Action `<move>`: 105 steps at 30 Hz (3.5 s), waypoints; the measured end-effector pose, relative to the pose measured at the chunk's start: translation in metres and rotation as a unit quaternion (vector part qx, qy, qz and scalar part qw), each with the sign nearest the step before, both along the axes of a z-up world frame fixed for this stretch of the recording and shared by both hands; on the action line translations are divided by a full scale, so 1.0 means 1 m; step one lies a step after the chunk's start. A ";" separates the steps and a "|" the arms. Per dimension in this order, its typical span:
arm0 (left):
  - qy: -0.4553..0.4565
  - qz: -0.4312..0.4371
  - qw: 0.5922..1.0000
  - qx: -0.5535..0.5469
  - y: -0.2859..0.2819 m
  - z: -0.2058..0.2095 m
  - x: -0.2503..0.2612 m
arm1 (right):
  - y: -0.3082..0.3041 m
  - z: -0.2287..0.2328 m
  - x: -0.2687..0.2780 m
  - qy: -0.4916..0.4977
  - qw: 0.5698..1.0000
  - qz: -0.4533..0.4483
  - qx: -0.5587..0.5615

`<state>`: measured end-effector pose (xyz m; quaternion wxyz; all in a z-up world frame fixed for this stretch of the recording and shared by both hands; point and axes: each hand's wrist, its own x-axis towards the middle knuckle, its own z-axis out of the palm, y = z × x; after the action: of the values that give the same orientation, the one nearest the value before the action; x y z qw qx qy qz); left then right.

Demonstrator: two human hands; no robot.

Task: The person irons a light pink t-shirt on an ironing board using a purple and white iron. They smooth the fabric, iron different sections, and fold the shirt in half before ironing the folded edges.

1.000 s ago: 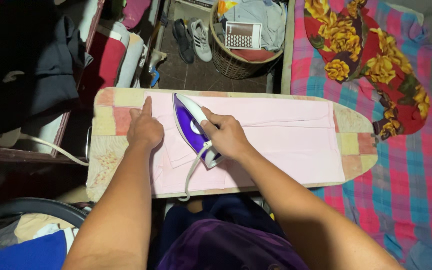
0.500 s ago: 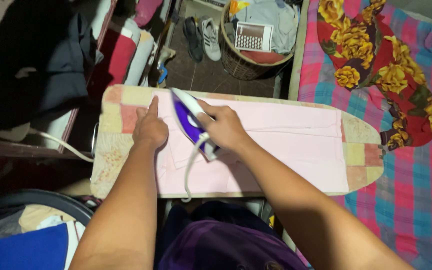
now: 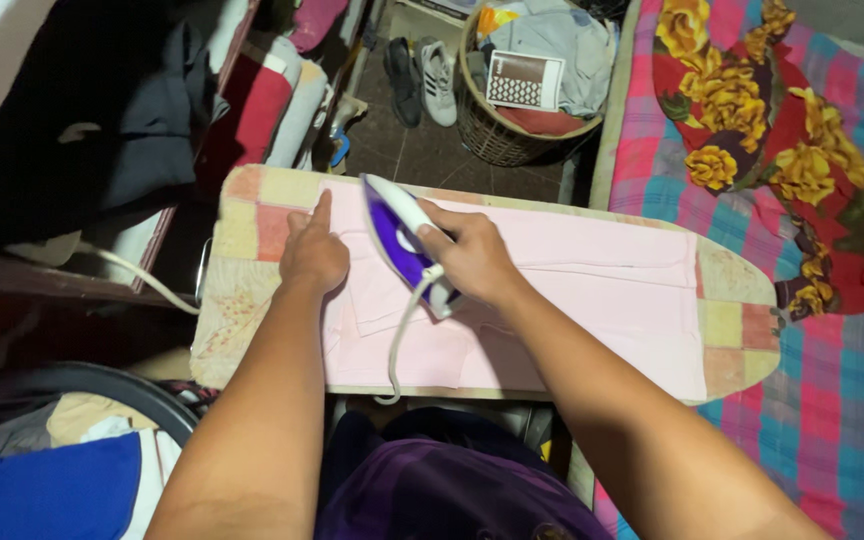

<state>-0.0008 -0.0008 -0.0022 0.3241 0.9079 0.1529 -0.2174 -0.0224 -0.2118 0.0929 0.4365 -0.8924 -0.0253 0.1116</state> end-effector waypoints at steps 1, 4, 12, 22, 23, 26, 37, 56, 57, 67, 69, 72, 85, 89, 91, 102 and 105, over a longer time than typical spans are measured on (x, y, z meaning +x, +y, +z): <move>-0.003 0.004 1.000 -0.001 -0.001 0.000 0.002 | 0.007 -0.001 0.005 0.007 1.000 0.003 -0.003; 0.001 0.011 1.000 0.000 0.001 -0.002 0.000 | 0.021 -0.004 0.006 0.019 1.000 0.012 -0.005; 0.004 0.023 1.000 -0.014 0.001 0.000 0.002 | -0.017 0.007 -0.009 0.052 0.996 -0.053 -0.050; 0.013 0.023 1.000 -0.004 -0.002 0.008 0.002 | -0.076 -0.002 -0.035 0.033 0.988 -0.147 0.027; 0.008 0.020 1.000 -0.008 0.000 0.006 0.002 | -0.074 -0.002 -0.035 0.014 0.990 -0.133 0.047; -0.012 0.019 1.000 -0.005 0.000 -0.001 0.002 | -0.059 0.003 -0.025 0.006 0.995 -0.091 0.029; 0.005 0.043 0.999 -0.016 0.000 0.005 -0.001 | 0.031 0.001 0.006 0.039 0.999 0.002 0.007; 0.027 0.048 0.998 -0.022 -0.002 0.012 0.003 | 0.030 0.002 -0.006 0.058 0.998 -0.003 0.009; 0.024 0.047 0.998 -0.020 -0.003 0.013 0.004 | 0.030 0.003 -0.006 0.035 0.999 -0.004 0.023; 0.035 0.031 0.999 -0.008 -0.002 0.011 0.006 | 0.048 0.010 0.011 0.098 0.994 -0.030 -0.024; 0.046 0.030 0.998 -0.007 -0.003 0.012 0.006 | 0.048 0.015 0.003 0.174 0.983 -0.054 -0.034; 0.050 0.021 0.999 -0.007 -0.002 0.012 0.007 | 0.041 0.010 -0.008 0.038 0.999 -0.002 -0.012; 0.023 0.005 1.000 -0.006 0.000 0.001 0.006 | 0.049 0.004 0.011 0.053 0.998 -0.039 -0.010; 0.027 0.004 1.000 -0.005 0.000 0.001 0.007 | 0.043 0.003 -0.003 0.042 0.999 -0.029 0.014; 0.027 0.003 1.000 -0.005 0.000 0.001 0.008 | 0.039 0.006 -0.009 0.049 0.999 -0.019 0.013; 0.031 0.003 0.999 -0.010 0.000 0.002 0.007 | 0.043 0.010 0.000 0.085 0.995 -0.039 -0.024; 0.021 0.003 1.000 -0.008 0.000 0.001 0.005 | 0.046 0.001 0.009 0.029 0.999 -0.014 -0.011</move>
<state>0.0042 -0.0006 -0.0012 0.3283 0.9002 0.1605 -0.2369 -0.0130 -0.1654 0.0944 0.4285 -0.8939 0.0011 0.1319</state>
